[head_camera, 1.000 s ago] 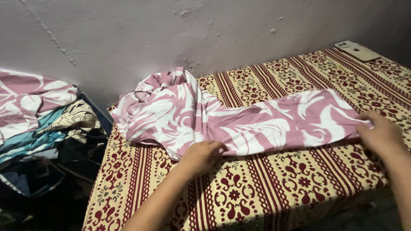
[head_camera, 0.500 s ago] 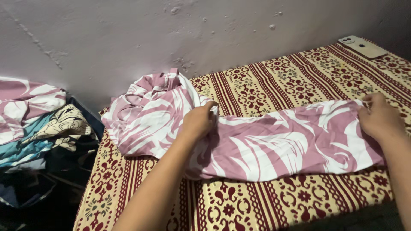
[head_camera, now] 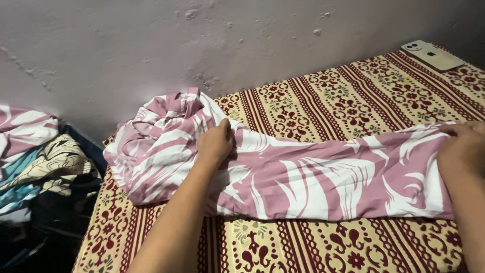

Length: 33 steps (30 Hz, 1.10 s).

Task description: The person irons a blue floral dress and then a pink and white patterned dress on a patterned ironing board. They smooth the fabric with their hands, use an electric iron to press the garments, and fold the pink dress after ironing.

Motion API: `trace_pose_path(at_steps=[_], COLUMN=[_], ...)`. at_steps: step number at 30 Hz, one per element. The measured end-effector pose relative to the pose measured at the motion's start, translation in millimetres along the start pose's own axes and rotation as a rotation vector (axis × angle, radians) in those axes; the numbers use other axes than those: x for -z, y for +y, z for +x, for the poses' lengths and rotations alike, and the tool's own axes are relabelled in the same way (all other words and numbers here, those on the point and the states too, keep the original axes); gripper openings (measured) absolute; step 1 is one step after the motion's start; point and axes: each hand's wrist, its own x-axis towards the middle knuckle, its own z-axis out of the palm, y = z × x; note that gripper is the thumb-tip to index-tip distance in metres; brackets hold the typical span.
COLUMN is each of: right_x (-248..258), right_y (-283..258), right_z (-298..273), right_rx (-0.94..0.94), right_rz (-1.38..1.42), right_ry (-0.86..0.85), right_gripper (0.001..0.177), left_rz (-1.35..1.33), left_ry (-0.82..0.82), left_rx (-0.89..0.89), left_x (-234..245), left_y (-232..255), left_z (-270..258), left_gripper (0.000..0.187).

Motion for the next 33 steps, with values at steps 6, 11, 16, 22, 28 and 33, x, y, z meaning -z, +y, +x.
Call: trace_pose_path(at_steps=[6,11,16,22,28,33], right_x=[34,62,88,118,138,150], right_y=[-37,-41,-42,-34,-8,-15], right_z=[6,10,-6,-29,-52,-68], right_rx=[-0.095,-0.084,-0.154,-0.188,-0.100,-0.277], right_rz=[-0.248,-0.118,-0.247,-0.235,-0.007,-0.247], right_ry=[-0.206,-0.323,-0.454,-0.545,-0.648,-0.589], right_gripper=[0.027,0.042,0.054,0.055,0.052,0.036], left_rz=[-0.027,0.237,-0.028,-0.113,-0.271,-0.197], left_ry=[0.169,-0.159,0.137,0.217,-0.292,-0.422], left_rx=[-0.382,-0.291,0.120,-0.083,-0.311,-0.596], left_x=[11,-1,-13,19,67,74], left_y=[21,11,3,43,83,79], left_z=[9,29,37,3,-75,-110], left_gripper=[0.041,0.026,0.021,0.030,0.035,0.035])
